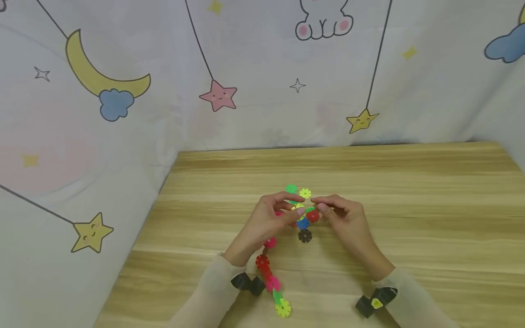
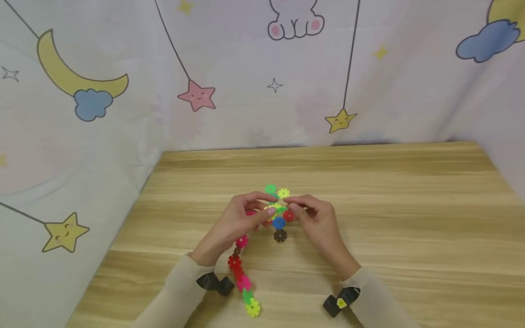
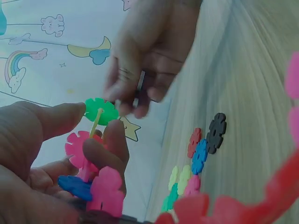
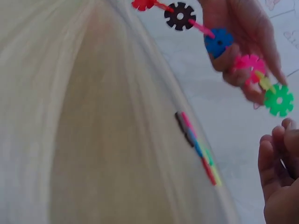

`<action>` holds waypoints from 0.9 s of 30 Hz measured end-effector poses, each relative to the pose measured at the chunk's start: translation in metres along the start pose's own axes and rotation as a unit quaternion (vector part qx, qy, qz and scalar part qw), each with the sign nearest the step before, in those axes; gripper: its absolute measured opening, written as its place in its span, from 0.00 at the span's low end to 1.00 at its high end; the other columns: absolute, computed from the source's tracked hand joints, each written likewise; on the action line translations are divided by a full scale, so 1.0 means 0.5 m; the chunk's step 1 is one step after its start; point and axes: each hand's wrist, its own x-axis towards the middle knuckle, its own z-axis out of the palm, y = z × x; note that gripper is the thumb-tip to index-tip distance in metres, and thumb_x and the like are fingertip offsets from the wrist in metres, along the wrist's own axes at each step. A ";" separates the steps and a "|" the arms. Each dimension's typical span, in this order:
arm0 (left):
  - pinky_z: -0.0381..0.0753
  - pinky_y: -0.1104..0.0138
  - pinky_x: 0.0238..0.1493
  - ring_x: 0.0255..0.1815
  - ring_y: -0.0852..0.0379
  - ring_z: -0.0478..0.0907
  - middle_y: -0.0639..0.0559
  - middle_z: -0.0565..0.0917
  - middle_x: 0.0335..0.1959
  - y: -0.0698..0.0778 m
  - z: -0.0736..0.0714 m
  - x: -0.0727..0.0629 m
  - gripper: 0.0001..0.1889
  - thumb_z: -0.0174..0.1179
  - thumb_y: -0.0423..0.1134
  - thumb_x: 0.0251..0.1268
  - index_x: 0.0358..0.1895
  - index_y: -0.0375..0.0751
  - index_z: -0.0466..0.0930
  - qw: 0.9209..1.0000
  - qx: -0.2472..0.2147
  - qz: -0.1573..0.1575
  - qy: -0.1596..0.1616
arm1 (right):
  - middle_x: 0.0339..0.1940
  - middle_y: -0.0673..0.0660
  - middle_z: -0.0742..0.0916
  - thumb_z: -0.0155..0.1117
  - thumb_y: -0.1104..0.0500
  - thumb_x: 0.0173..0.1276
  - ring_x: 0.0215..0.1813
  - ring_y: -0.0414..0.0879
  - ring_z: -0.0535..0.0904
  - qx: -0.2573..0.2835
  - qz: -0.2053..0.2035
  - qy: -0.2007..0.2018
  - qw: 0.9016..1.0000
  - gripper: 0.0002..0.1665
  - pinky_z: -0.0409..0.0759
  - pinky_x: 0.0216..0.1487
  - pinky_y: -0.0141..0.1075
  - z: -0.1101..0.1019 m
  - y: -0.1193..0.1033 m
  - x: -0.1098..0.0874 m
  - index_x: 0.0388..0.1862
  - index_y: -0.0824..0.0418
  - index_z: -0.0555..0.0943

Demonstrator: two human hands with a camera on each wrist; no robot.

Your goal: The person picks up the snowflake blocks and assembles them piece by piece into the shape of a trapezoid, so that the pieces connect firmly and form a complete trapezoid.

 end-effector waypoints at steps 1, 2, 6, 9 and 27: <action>0.91 0.51 0.45 0.42 0.33 0.92 0.42 0.89 0.45 -0.001 -0.001 0.000 0.17 0.70 0.43 0.74 0.62 0.47 0.87 1.000 0.002 -0.003 0.003 | 0.48 0.62 0.93 0.66 0.65 0.79 0.46 0.38 0.89 -0.010 0.014 -0.003 1.000 0.11 0.88 0.46 0.28 -0.003 0.005 0.001 0.54 0.67 0.90; 0.91 0.52 0.44 0.42 0.34 0.92 0.44 0.89 0.46 -0.001 -0.002 0.000 0.17 0.70 0.45 0.74 0.62 0.48 0.87 1.000 0.003 -0.007 0.004 | 0.50 0.65 0.93 0.65 0.64 0.80 0.47 0.38 0.89 -0.022 0.028 -0.008 0.999 0.12 0.88 0.47 0.27 -0.004 0.010 0.001 0.55 0.67 0.89; 0.87 0.58 0.44 0.43 0.35 0.92 0.40 0.91 0.46 -0.002 -0.010 -0.005 0.18 0.70 0.49 0.74 0.62 0.51 0.86 1.000 0.000 -0.019 0.002 | 0.58 0.65 0.91 0.64 0.62 0.81 0.57 0.42 0.89 -0.068 0.080 -0.048 0.993 0.15 0.84 0.57 0.23 -0.005 0.032 0.003 0.61 0.64 0.87; 0.83 0.62 0.40 0.43 0.36 0.92 0.35 0.93 0.45 -0.003 -0.018 -0.008 0.19 0.70 0.50 0.73 0.63 0.52 0.86 1.000 0.000 -0.025 -0.003 | 0.60 0.63 0.91 0.66 0.62 0.80 0.60 0.51 0.88 -0.071 0.097 -0.078 0.990 0.17 0.83 0.59 0.24 -0.001 0.044 0.005 0.63 0.63 0.86; 0.79 0.67 0.29 0.40 0.28 0.90 0.33 0.91 0.48 0.002 -0.021 0.003 0.18 0.70 0.49 0.74 0.63 0.53 0.84 0.997 -0.050 -0.022 -0.054 | 0.50 0.58 0.92 0.75 0.67 0.70 0.50 0.51 0.90 -0.209 0.056 -0.096 0.972 0.23 0.91 0.53 0.44 0.004 0.049 -0.001 0.63 0.60 0.87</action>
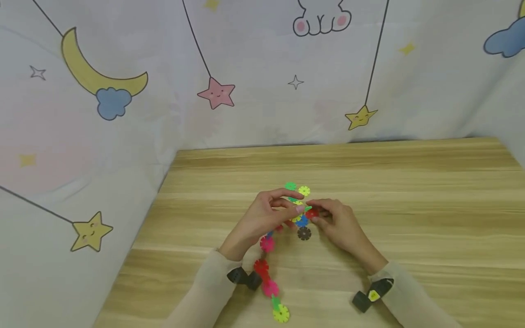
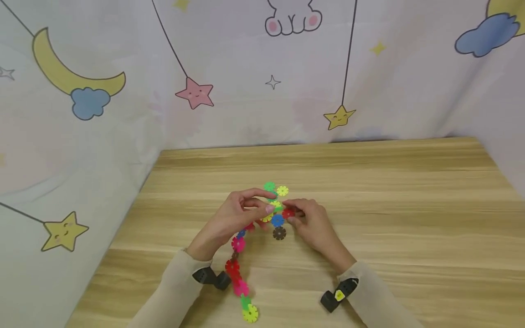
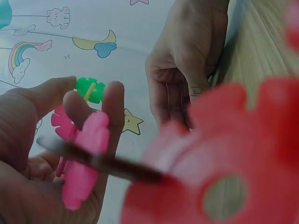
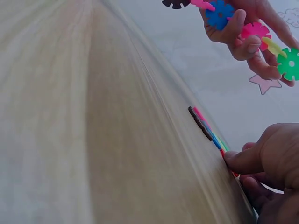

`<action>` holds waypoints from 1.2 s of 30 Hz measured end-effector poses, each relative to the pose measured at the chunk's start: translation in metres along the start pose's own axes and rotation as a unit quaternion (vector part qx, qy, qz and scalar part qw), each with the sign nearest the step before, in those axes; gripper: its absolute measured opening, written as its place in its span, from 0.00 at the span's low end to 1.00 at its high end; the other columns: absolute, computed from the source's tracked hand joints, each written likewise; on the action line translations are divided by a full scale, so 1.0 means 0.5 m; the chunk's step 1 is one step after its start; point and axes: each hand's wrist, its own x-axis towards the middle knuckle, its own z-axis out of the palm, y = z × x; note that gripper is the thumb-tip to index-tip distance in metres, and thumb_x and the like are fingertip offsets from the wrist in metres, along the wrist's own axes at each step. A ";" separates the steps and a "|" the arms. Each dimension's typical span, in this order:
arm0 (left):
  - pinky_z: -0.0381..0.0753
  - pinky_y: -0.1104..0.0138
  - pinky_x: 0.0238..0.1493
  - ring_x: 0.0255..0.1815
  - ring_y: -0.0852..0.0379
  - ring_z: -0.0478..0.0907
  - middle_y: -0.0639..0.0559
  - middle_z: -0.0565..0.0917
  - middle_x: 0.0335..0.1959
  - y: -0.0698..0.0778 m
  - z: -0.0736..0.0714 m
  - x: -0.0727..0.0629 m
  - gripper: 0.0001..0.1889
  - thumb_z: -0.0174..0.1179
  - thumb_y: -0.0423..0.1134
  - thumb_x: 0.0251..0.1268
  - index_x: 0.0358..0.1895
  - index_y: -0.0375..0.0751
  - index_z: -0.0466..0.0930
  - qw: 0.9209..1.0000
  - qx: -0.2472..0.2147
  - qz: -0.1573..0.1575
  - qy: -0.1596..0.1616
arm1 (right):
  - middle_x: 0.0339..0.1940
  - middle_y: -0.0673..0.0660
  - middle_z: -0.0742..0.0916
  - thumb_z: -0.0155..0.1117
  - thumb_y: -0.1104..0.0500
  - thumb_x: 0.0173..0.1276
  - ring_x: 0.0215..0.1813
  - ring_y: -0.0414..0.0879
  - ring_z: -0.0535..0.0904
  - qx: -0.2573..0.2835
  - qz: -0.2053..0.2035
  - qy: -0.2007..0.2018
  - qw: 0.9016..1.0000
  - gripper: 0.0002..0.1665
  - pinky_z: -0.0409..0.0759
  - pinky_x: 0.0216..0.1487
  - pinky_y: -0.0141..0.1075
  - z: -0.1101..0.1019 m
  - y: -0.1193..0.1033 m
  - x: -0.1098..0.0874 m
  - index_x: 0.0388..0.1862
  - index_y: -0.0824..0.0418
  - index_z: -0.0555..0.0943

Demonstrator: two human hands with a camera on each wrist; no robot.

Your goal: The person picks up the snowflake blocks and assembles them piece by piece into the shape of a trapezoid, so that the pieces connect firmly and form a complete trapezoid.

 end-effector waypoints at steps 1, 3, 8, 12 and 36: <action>0.80 0.67 0.30 0.39 0.28 0.90 0.32 0.91 0.48 0.000 0.000 0.000 0.18 0.70 0.48 0.75 0.63 0.52 0.84 1.000 -0.005 0.001 -0.001 | 0.51 0.58 0.92 0.75 0.68 0.70 0.51 0.52 0.89 -0.002 0.000 0.000 1.000 0.23 0.91 0.54 0.46 -0.001 -0.001 0.000 0.63 0.60 0.87; 0.80 0.67 0.32 0.38 0.28 0.90 0.32 0.91 0.46 0.001 0.000 0.001 0.19 0.69 0.47 0.75 0.64 0.50 0.84 1.000 -0.013 0.001 -0.002 | 0.52 0.59 0.92 0.75 0.68 0.70 0.52 0.53 0.89 -0.004 0.001 -0.001 1.000 0.24 0.90 0.55 0.47 -0.002 -0.002 -0.001 0.63 0.60 0.86; 0.79 0.67 0.28 0.33 0.36 0.92 0.31 0.90 0.47 0.000 -0.002 0.001 0.22 0.68 0.48 0.76 0.67 0.44 0.83 1.000 -0.022 -0.005 -0.006 | 0.51 0.59 0.91 0.76 0.70 0.67 0.53 0.53 0.87 -0.010 -0.008 0.004 1.000 0.25 0.90 0.56 0.48 0.000 -0.004 -0.001 0.63 0.61 0.85; 0.77 0.67 0.25 0.30 0.45 0.92 0.33 0.90 0.48 -0.001 -0.003 0.002 0.21 0.68 0.49 0.76 0.66 0.46 0.83 1.000 -0.027 -0.011 -0.007 | 0.49 0.59 0.90 0.77 0.74 0.64 0.51 0.52 0.87 -0.001 -0.018 0.024 1.000 0.27 0.90 0.54 0.43 0.002 -0.005 -0.002 0.61 0.61 0.85; 0.71 0.71 0.21 0.26 0.58 0.90 0.25 0.88 0.52 -0.005 -0.001 0.005 0.16 0.62 0.46 0.81 0.65 0.47 0.83 0.998 -0.052 -0.002 -0.019 | 0.45 0.64 0.93 0.73 0.68 0.72 0.41 0.46 0.95 0.154 0.043 0.083 0.984 0.14 0.90 0.43 0.29 -0.043 -0.057 -0.009 0.55 0.67 0.87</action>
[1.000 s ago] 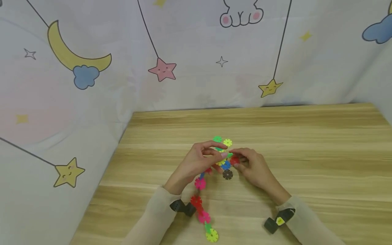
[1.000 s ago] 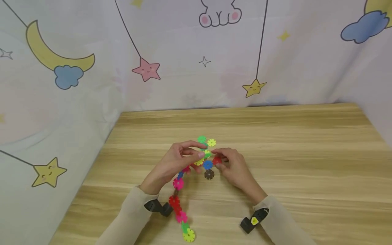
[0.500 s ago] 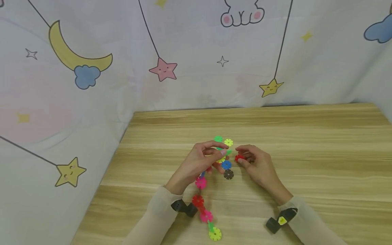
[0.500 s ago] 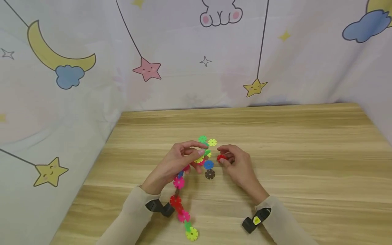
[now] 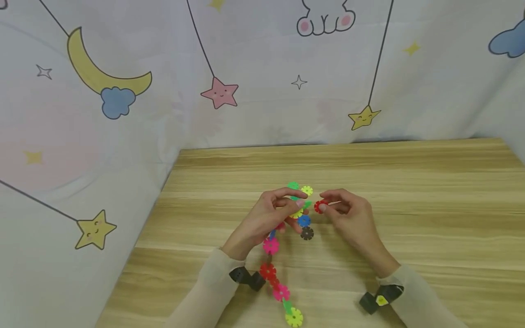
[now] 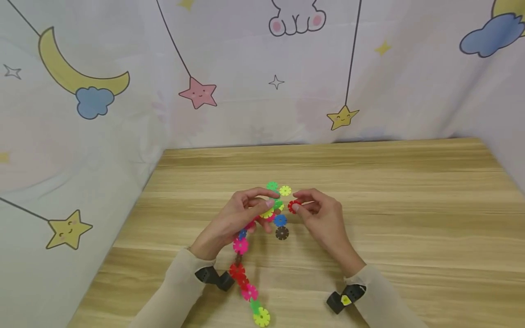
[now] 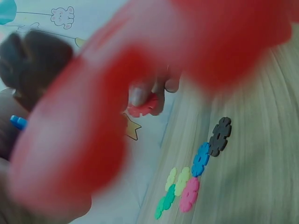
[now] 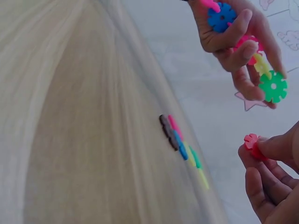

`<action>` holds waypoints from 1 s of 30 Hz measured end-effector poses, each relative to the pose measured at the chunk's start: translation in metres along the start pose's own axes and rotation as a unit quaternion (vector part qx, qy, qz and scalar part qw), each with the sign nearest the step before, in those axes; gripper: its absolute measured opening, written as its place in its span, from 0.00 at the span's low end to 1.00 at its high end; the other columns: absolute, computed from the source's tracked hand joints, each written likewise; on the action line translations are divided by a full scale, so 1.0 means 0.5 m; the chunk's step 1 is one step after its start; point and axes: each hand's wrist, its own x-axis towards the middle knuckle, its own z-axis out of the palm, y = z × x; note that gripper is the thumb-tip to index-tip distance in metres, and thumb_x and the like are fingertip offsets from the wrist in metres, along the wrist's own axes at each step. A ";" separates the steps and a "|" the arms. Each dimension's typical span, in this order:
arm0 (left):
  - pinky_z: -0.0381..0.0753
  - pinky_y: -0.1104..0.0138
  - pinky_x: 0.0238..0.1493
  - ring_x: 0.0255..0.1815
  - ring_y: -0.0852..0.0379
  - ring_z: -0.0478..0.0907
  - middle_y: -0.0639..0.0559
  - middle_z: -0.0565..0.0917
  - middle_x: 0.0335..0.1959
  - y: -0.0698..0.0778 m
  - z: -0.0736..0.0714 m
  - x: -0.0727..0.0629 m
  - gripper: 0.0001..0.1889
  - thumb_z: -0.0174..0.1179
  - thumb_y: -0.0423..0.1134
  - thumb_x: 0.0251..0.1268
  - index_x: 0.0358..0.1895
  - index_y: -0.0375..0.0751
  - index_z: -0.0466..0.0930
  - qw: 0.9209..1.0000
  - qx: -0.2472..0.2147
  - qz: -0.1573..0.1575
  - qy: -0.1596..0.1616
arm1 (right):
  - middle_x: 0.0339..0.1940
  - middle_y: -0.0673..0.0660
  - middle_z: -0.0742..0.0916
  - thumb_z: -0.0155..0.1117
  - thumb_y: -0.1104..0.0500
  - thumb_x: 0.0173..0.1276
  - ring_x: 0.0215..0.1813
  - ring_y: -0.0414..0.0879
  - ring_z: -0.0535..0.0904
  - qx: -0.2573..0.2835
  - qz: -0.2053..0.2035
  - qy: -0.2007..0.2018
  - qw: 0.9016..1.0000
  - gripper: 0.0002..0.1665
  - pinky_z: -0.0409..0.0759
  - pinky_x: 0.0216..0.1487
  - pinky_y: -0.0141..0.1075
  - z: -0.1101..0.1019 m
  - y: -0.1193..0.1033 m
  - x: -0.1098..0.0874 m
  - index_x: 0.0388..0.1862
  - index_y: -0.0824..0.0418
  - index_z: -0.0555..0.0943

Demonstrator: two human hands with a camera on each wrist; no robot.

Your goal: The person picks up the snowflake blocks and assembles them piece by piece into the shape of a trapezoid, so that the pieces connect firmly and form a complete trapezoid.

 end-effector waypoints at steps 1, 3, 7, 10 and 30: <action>0.71 0.71 0.21 0.26 0.58 0.90 0.24 0.88 0.53 0.001 0.000 0.000 0.16 0.62 0.46 0.81 0.65 0.47 0.83 1.000 0.000 0.001 -0.002 | 0.45 0.65 0.92 0.73 0.68 0.72 0.41 0.48 0.95 0.008 -0.001 0.001 1.000 0.14 0.90 0.43 0.30 -0.002 -0.004 0.000 0.55 0.68 0.86; 0.71 0.71 0.21 0.26 0.59 0.90 0.23 0.87 0.55 0.002 0.001 0.001 0.16 0.62 0.46 0.81 0.65 0.48 0.82 1.000 0.002 0.004 -0.005 | 0.46 0.66 0.91 0.73 0.67 0.73 0.39 0.50 0.95 0.018 -0.006 0.004 1.000 0.14 0.91 0.41 0.32 -0.007 -0.013 -0.001 0.55 0.67 0.86; 0.70 0.71 0.21 0.26 0.58 0.90 0.23 0.86 0.57 0.004 0.002 0.001 0.16 0.61 0.45 0.82 0.66 0.48 0.82 1.000 0.003 0.004 -0.009 | 0.46 0.63 0.91 0.74 0.65 0.73 0.36 0.51 0.95 0.040 -0.011 0.012 0.999 0.14 0.91 0.39 0.33 -0.011 -0.030 -0.004 0.56 0.65 0.86; 0.70 0.71 0.20 0.26 0.57 0.90 0.22 0.86 0.55 0.003 0.003 -0.001 0.17 0.61 0.45 0.82 0.66 0.48 0.82 1.000 0.006 0.006 -0.012 | 0.43 0.53 0.92 0.74 0.64 0.73 0.35 0.47 0.94 0.062 -0.011 0.018 0.998 0.16 0.90 0.39 0.33 -0.011 -0.041 -0.008 0.57 0.65 0.85; 0.70 0.69 0.19 0.30 0.47 0.91 0.29 0.90 0.52 0.007 0.006 -0.003 0.19 0.67 0.44 0.78 0.67 0.51 0.81 1.000 0.021 0.016 -0.004 | 0.37 0.41 0.91 0.74 0.65 0.73 0.33 0.43 0.92 0.081 -0.008 0.021 0.996 0.15 0.91 0.37 0.34 -0.008 -0.062 -0.015 0.55 0.67 0.85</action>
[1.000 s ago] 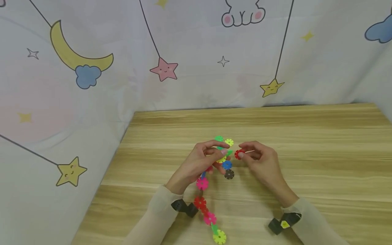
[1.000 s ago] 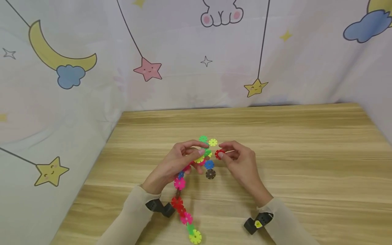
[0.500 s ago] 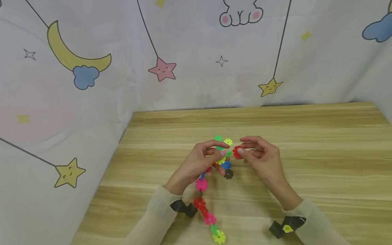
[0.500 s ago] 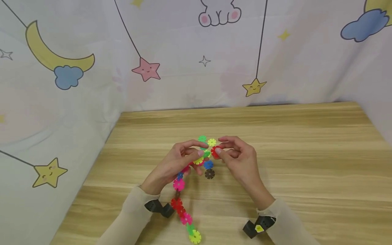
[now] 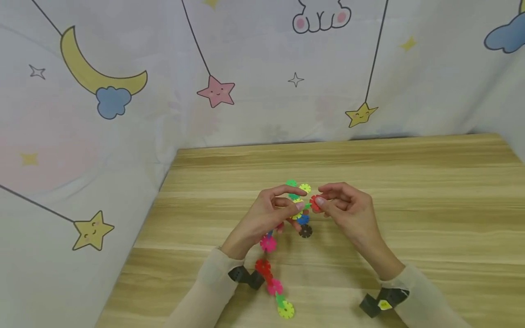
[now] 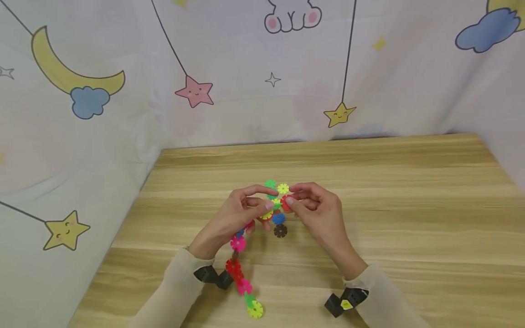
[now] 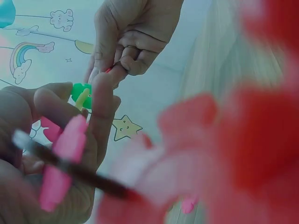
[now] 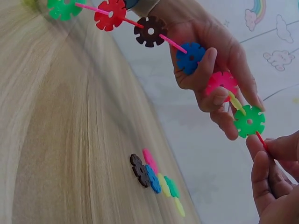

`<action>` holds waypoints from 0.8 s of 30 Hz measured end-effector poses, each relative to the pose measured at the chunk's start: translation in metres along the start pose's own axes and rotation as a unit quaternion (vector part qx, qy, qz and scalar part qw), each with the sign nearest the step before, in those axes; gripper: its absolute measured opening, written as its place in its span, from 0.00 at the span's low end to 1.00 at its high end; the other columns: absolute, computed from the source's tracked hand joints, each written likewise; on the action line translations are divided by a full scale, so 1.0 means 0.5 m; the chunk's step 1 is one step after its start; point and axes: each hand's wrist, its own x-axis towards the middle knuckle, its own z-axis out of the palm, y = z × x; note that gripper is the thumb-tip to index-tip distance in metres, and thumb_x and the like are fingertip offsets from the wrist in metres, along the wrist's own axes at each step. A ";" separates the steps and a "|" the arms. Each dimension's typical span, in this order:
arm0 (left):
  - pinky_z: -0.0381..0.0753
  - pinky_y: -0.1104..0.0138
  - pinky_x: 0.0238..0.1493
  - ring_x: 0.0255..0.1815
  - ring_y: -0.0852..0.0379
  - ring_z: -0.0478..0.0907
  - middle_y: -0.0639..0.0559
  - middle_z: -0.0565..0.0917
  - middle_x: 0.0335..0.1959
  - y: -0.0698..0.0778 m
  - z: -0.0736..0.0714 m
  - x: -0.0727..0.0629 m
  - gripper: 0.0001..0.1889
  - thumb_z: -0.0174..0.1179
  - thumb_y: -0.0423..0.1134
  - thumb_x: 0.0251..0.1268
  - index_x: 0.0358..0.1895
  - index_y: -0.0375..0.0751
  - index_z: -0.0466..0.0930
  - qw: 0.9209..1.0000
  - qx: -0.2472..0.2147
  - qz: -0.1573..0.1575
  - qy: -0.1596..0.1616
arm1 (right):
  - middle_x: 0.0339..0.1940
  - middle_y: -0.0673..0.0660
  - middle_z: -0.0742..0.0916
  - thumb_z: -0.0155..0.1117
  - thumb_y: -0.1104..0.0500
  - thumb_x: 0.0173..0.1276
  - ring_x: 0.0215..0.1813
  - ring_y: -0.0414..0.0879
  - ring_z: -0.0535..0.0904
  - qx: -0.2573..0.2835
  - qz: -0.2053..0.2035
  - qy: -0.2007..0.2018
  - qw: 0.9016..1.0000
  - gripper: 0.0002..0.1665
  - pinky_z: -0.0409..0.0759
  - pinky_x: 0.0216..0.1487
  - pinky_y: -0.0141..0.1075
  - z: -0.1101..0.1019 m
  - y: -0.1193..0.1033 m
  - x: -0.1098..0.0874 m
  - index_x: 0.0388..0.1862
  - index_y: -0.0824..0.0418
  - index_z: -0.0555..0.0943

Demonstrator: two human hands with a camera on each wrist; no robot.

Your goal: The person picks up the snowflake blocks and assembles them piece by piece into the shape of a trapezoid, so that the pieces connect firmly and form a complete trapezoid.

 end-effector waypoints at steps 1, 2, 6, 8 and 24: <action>0.70 0.68 0.19 0.30 0.46 0.91 0.29 0.90 0.51 -0.001 0.000 0.000 0.18 0.67 0.44 0.77 0.66 0.52 0.82 1.000 0.003 0.003 0.002 | 0.37 0.41 0.91 0.74 0.65 0.73 0.32 0.42 0.92 0.000 0.000 0.000 1.000 0.15 0.90 0.37 0.34 0.001 -0.001 -0.001 0.54 0.68 0.85; 0.70 0.68 0.19 0.30 0.45 0.91 0.30 0.90 0.50 -0.001 0.000 0.000 0.18 0.68 0.44 0.77 0.65 0.52 0.82 1.000 0.005 0.005 0.004 | 0.36 0.41 0.91 0.74 0.65 0.72 0.32 0.41 0.92 0.000 0.001 -0.001 1.000 0.14 0.90 0.37 0.35 0.002 -0.002 -0.001 0.54 0.68 0.85; 0.69 0.68 0.19 0.31 0.41 0.91 0.31 0.90 0.47 -0.001 0.001 0.000 0.18 0.70 0.42 0.75 0.65 0.54 0.83 1.000 0.010 0.010 0.011 | 0.34 0.41 0.92 0.75 0.65 0.72 0.31 0.41 0.92 0.004 0.003 -0.011 1.000 0.13 0.90 0.35 0.36 0.002 -0.005 -0.002 0.53 0.67 0.86; 0.68 0.68 0.18 0.32 0.38 0.91 0.31 0.90 0.44 0.000 0.001 0.000 0.18 0.70 0.42 0.75 0.65 0.55 0.83 1.000 0.009 0.011 0.010 | 0.33 0.42 0.92 0.75 0.66 0.71 0.31 0.42 0.93 0.013 0.011 -0.019 1.000 0.13 0.89 0.35 0.36 -0.001 -0.007 -0.001 0.52 0.66 0.86; 0.72 0.68 0.20 0.37 0.35 0.92 0.30 0.91 0.47 0.011 -0.003 -0.009 0.22 0.68 0.44 0.77 0.70 0.49 0.80 1.000 0.002 0.018 0.014 | 0.40 0.45 0.93 0.68 0.63 0.79 0.36 0.42 0.93 0.099 0.042 -0.051 0.993 0.19 0.92 0.42 0.37 -0.002 -0.005 -0.001 0.62 0.72 0.80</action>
